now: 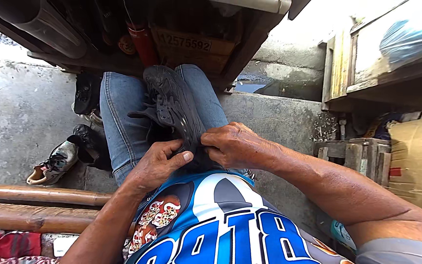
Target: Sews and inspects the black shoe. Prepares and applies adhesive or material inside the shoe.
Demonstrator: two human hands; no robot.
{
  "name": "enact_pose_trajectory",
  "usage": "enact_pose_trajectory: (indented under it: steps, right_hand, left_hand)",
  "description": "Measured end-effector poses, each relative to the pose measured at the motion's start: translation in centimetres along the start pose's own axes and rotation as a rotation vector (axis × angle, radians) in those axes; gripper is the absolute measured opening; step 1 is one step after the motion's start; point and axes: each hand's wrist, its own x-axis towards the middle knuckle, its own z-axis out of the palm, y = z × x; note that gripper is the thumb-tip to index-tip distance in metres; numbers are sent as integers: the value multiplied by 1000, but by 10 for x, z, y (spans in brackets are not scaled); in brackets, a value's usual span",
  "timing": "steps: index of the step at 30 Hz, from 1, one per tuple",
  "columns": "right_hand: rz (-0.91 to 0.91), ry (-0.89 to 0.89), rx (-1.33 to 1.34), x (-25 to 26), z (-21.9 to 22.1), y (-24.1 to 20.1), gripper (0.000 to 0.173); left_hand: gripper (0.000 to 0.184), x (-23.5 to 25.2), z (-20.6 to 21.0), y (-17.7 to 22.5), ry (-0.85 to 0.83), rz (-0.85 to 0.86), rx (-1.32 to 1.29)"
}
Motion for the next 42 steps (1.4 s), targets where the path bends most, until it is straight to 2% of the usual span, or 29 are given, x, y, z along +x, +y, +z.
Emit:
enact_pose_trajectory:
  steps: [3,8,14,18,21,24,26,28,30,32,34,36,38,42]
  right_hand:
    - [7,15,83,-5,-2,5,11]
    - [42,69,204,-21,2,22,15]
    - [71,88,302,-25,8,29,15]
    - [79,102,331,-26,9,29,16]
    - [77,102,323,-25,7,27,16]
    - [72,96,300,-22,5,22,17]
    - [67,88,282,-20,4,21,18]
    - [63,84,279,-19,4,20,21]
    - [67,85,272,-20,4,20,23]
    - [72,85,266,-20,4,20,23]
    - [68,87,260,-20,5,19,22]
    - [65,100,255,-19,7,17,22]
    - [72,107,243,-21,8,15,22]
    - [80,145,228,-23,13,11,21]
  left_hand:
    - [24,-4,-3,10,54,22,150]
    - [43,-35,-33,25,307,53,468]
    - [24,-74,-58,20,150,-104,729]
    - [22,-80,-59,19,218,-72,750]
    - [17,-81,-56,31,220,76,533]
    - [18,-65,-48,37,55,270,53]
    - [19,-48,-36,37,-62,296,-276]
    - [17,-32,-30,32,-79,223,-423]
    - [15,-19,-26,27,88,147,-228]
    - [14,-4,-17,22,251,100,234]
    - [17,8,-6,18,259,77,571]
    - [18,16,0,14,170,66,640]
    - [20,21,1,13,84,20,583]
    - [16,24,-3,13,12,-53,457]
